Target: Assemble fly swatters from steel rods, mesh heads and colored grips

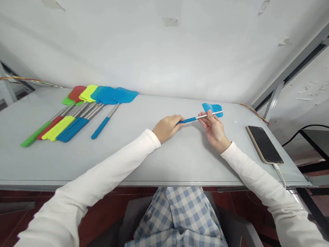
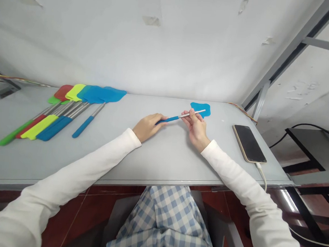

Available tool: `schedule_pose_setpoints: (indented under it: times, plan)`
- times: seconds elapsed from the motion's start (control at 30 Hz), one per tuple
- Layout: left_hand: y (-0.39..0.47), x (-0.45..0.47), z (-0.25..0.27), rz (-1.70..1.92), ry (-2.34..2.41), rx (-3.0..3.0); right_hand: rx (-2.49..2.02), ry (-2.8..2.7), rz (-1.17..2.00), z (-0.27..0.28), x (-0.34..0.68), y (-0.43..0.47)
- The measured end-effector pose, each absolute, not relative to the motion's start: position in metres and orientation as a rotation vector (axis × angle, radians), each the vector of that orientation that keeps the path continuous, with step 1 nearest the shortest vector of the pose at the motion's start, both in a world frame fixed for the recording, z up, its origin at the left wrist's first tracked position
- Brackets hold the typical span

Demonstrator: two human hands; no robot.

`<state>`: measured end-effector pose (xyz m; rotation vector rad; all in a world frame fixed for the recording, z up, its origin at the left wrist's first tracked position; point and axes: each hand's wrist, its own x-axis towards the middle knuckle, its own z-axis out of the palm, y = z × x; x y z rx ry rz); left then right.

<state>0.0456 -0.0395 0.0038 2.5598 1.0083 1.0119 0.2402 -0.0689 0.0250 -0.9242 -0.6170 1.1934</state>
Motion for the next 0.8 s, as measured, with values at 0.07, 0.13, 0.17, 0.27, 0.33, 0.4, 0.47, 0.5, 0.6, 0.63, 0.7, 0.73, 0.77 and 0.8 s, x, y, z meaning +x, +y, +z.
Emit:
schedule_pose_setpoints:
  times: [0.07,0.13,0.17,0.27,0.33,0.4,0.47,0.5,0.6,0.63,0.7,0.73,0.77,0.8]
  plan:
    - [-0.039,0.044,0.004,0.974,1.07,2.612,-0.932,-0.621,1.2,0.025,0.24,-0.07]
    - [-0.041,0.045,0.006,0.927,1.114,2.564,-0.922,-0.663,1.192,0.025,0.239,-0.071]
    - [-0.043,0.045,0.008,0.914,1.115,2.504,-0.915,-0.688,1.185,0.026,0.239,-0.072]
    - [-0.047,0.048,0.013,0.874,1.037,2.159,-0.898,-0.742,1.168,0.028,0.239,-0.074]
    - [-0.047,0.049,0.015,0.749,0.906,1.801,-0.88,-0.758,1.178,0.029,0.24,-0.074]
    - [-0.044,0.048,0.016,0.541,0.734,1.426,-0.851,-0.77,1.205,0.03,0.239,-0.075]
    - [-0.042,0.044,0.018,0.356,0.577,1.146,-0.819,-0.802,1.236,0.033,0.24,-0.075]
    - [-0.041,0.042,0.019,0.297,0.519,1.059,-0.8,-0.83,1.254,0.035,0.24,-0.075]
    - [-0.043,0.039,0.022,0.236,0.421,0.986,-0.743,-0.936,1.309,0.041,0.242,-0.075]
    - [-0.044,0.04,0.022,0.243,0.415,1.01,-0.728,-0.963,1.318,0.042,0.243,-0.075]
    - [-0.048,0.045,0.02,0.314,0.461,1.121,-0.716,-0.986,1.301,0.044,0.245,-0.074]
    - [-0.049,0.048,0.019,0.39,0.522,1.209,-0.719,-0.985,1.278,0.044,0.246,-0.073]
    - [-0.048,0.05,0.016,0.493,0.613,1.329,-0.729,-0.981,1.254,0.043,0.246,-0.073]
    - [-0.047,0.051,0.014,0.614,0.726,1.484,-0.744,-0.977,1.234,0.042,0.246,-0.073]
